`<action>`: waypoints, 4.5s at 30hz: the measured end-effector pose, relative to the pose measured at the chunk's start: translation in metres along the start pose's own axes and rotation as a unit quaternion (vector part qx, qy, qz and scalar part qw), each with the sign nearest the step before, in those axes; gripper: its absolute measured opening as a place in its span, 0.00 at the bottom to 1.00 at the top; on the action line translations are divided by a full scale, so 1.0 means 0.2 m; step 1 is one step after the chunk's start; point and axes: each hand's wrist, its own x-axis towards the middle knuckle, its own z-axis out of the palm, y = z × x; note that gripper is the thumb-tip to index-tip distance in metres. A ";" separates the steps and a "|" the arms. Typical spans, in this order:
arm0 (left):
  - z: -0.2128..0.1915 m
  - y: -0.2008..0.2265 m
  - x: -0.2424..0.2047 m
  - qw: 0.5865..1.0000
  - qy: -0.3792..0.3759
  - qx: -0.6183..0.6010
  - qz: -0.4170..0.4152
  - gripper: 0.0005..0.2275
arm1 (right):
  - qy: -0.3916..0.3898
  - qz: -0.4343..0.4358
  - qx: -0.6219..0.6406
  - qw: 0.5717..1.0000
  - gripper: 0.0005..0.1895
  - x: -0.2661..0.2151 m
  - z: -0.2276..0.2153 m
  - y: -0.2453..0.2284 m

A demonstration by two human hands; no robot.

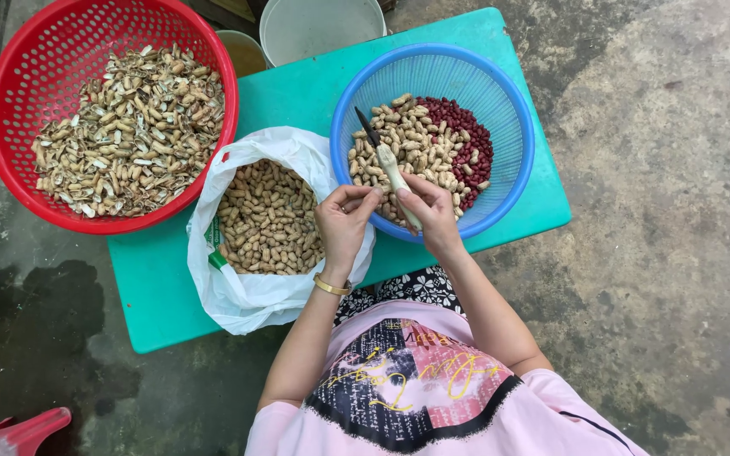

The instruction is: The person picks up peanuts from a white bag and uses shears to crack the shells, placing the kernels into a blue basket and the empty shells into a red basket.

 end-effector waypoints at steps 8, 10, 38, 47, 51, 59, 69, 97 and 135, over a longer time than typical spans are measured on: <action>0.00 -0.07 0.02 0.987 -0.015 -0.136 -0.087 0.04 | -0.050 0.052 0.156 0.985 0.25 0.01 -0.07 0.02; 0.01 -0.07 0.03 0.981 -0.012 -0.163 -0.107 0.04 | -0.045 0.064 0.193 0.978 0.28 0.01 -0.07 0.02; 0.08 -0.03 -0.05 0.995 -0.051 -0.082 -0.029 0.04 | -0.033 0.027 0.139 0.989 0.31 0.02 -0.06 0.00; -0.03 -0.03 0.03 0.997 -0.053 0.005 0.063 0.14 | 0.018 -0.006 0.148 0.989 0.28 0.01 -0.10 -0.01; -0.42 -0.04 0.09 0.962 0.064 0.253 0.080 0.07 | 0.017 -0.015 0.132 0.991 0.29 -0.01 -0.11 -0.01; -1.02 -0.14 0.26 0.777 0.184 0.588 0.127 0.13 | -0.003 0.016 0.140 0.990 0.29 -0.01 -0.03 0.01; -0.77 -0.18 0.07 0.846 0.046 0.531 0.030 0.08 | -0.024 0.032 0.101 0.994 0.31 -0.03 0.03 0.01; -0.04 0.07 -0.03 0.991 -0.076 0.087 0.063 0.09 | -0.061 0.029 0.086 0.994 0.27 -0.07 0.06 -0.06; -0.56 -0.17 0.08 0.815 -0.001 0.576 0.064 0.12 | 0.064 -0.036 -0.045 0.996 0.35 -0.01 -0.03 -0.03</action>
